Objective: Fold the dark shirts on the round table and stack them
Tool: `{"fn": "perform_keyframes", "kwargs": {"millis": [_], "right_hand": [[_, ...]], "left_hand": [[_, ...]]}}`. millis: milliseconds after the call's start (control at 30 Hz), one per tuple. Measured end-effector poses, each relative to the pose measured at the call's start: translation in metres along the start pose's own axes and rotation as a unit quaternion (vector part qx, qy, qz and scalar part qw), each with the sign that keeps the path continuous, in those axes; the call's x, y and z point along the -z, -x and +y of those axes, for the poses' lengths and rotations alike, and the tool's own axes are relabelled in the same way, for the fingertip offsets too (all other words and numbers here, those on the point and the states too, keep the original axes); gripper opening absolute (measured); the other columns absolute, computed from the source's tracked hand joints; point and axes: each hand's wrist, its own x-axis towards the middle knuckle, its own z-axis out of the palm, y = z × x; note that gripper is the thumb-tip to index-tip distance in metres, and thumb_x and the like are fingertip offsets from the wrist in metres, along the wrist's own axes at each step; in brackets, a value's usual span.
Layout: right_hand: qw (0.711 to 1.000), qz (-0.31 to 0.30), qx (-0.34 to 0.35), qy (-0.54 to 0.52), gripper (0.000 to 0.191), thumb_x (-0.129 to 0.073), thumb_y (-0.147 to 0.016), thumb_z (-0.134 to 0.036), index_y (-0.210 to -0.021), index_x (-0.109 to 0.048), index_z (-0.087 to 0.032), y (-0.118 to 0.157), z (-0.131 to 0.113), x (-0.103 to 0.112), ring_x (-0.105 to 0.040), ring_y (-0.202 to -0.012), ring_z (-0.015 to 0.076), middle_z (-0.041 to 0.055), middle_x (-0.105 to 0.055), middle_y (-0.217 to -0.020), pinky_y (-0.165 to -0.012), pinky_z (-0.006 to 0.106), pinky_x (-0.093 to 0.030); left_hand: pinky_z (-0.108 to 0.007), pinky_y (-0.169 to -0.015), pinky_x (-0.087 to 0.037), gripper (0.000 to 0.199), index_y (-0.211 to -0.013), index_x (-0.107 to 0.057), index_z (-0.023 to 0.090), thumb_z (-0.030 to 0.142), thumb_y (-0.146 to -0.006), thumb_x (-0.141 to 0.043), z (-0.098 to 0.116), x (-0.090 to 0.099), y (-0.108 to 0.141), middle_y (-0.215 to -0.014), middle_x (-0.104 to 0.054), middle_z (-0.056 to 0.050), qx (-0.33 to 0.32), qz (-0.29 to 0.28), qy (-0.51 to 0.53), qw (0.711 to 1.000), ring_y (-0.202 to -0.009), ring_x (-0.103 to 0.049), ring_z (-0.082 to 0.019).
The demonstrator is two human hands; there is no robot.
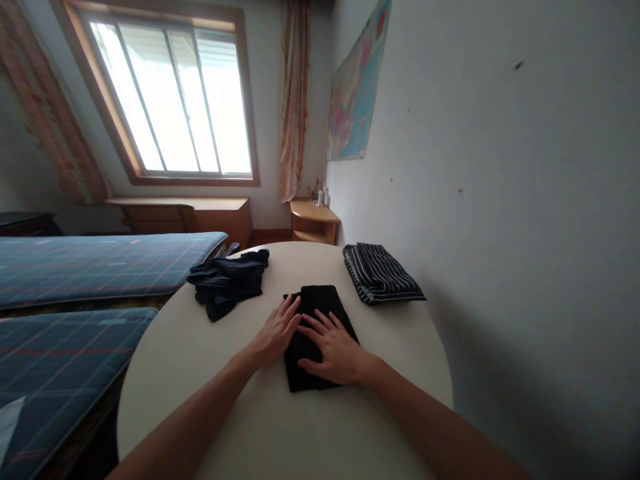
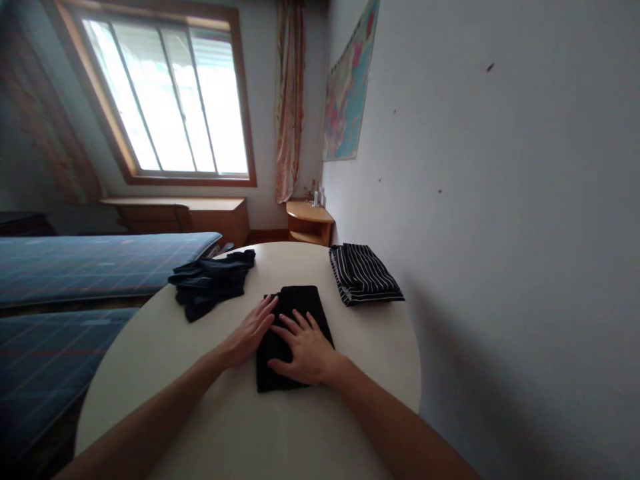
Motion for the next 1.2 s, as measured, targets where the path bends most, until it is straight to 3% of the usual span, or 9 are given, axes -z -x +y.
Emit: {"fn": "perform_keyframes", "kwargs": {"millis": [133, 200, 300, 367, 467, 600, 867, 1100, 1200], "right_hand": [[0.997, 0.026, 0.007, -0.068, 0.065, -0.058, -0.087, -0.061, -0.142, -0.051, -0.026, 0.006, 0.011, 0.006, -0.023, -0.148, 0.028, 0.007, -0.039, -0.156, -0.121, 0.052, -0.012], [0.99, 0.101, -0.015, -0.097, 0.052, -0.056, -0.091, -0.051, -0.135, -0.058, -0.024, 0.005, 0.017, 0.007, -0.035, -0.143, 0.0253, 0.008, -0.05, -0.148, -0.119, 0.047, -0.023], [0.962, 0.245, -0.117, -0.042, 0.04, -0.051, -0.094, -0.038, -0.126, -0.064, -0.018, 0.004, 0.029, 0.009, -0.048, -0.13, 0.0254, 0.012, -0.059, -0.135, -0.113, 0.043, -0.033], [0.938, 0.28, -0.202, 0.033, 0.039, -0.05, -0.094, -0.038, -0.12, -0.067, -0.015, 0.004, 0.04, 0.011, -0.052, -0.122, 0.0278, 0.0146, -0.062, -0.127, -0.109, 0.043, -0.036], [0.918, 0.243, -0.296, 0.099, 0.044, -0.049, -0.094, -0.049, -0.105, -0.072, -0.012, 0.005, 0.054, 0.013, -0.056, -0.112, 0.0317, 0.0182, -0.065, -0.115, -0.101, 0.043, -0.041], [0.924, 0.17, -0.334, 0.08, 0.051, -0.044, -0.095, -0.056, -0.09, -0.074, -0.014, 0.005, 0.062, 0.01, -0.06, -0.106, 0.0316, 0.019, -0.067, -0.106, -0.092, 0.041, -0.045], [0.928, 0.142, -0.341, -0.048, 0.048, -0.05, -0.093, -0.048, -0.118, -0.059, -0.008, -0.006, 0.058, 0.013, -0.066, -0.106, 0.03, 0.0203, -0.069, -0.112, -0.088, 0.037, -0.048], [0.911, 0.178, -0.325, -0.182, 0.044, -0.054, -0.092, -0.036, -0.126, -0.05, -0.008, -0.018, 0.062, 0.023, -0.069, -0.1, 0.0248, 0.0169, -0.07, -0.109, -0.086, 0.033, -0.051], [0.921, 0.221, -0.257, -0.192, 0.054, -0.054, -0.09, -0.025, -0.139, -0.039, -0.009, -0.022, 0.068, 0.033, -0.067, -0.106, 0.0209, 0.0157, -0.066, -0.123, -0.096, 0.033, -0.049]], "left_hand": [[-0.052, -0.119, -0.021, 0.061, -0.158, -0.02, 0.023, 0.05, -0.103, -0.021, 0.013, -0.011, 0.007, -0.164, -0.014, -0.011, -0.028, -0.062, -0.099, 0.993, -0.151, -0.005, -0.028], [-0.054, -0.118, -0.021, 0.065, -0.158, -0.017, 0.022, 0.054, -0.102, -0.025, 0.016, -0.013, 0.009, -0.164, -0.009, -0.015, -0.008, -0.062, -0.137, 0.989, -0.151, -0.006, -0.032], [-0.055, -0.116, -0.022, 0.069, -0.158, -0.017, 0.02, 0.058, -0.1, -0.028, 0.019, -0.012, 0.011, -0.163, -0.008, -0.019, 0.023, -0.054, -0.169, 0.984, -0.15, -0.01, -0.036], [-0.057, -0.115, -0.023, 0.07, -0.158, -0.017, 0.021, 0.058, -0.1, -0.027, 0.022, -0.011, 0.012, -0.163, -0.012, -0.021, 0.038, -0.056, -0.178, 0.982, -0.149, -0.012, -0.038], [-0.059, -0.114, -0.024, 0.071, -0.158, -0.016, 0.021, 0.059, -0.1, -0.028, 0.025, -0.01, 0.014, -0.161, -0.016, -0.022, 0.055, -0.06, -0.179, 0.98, -0.148, -0.015, -0.041], [-0.06, -0.113, -0.025, 0.071, -0.158, -0.017, 0.021, 0.06, -0.1, -0.028, 0.023, -0.013, 0.014, -0.161, -0.019, -0.022, 0.047, -0.041, -0.174, 0.983, -0.147, -0.018, -0.041], [-0.055, -0.116, -0.026, 0.071, -0.158, -0.021, 0.018, 0.058, -0.1, -0.028, 0.02, -0.018, 0.011, -0.158, -0.029, -0.022, 0.024, -0.015, -0.18, 0.983, -0.148, -0.023, -0.036], [-0.052, -0.116, -0.025, 0.069, -0.157, -0.025, 0.021, 0.06, -0.1, -0.028, 0.024, -0.013, 0.006, -0.158, -0.03, -0.02, 0.027, -0.007, -0.168, 0.985, -0.147, -0.027, -0.035], [-0.05, -0.116, -0.025, 0.068, -0.156, -0.026, 0.022, 0.06, -0.1, -0.024, 0.02, -0.008, 0.001, -0.158, -0.033, -0.016, 0.043, -0.004, -0.164, 0.985, -0.146, -0.029, -0.034]]}}
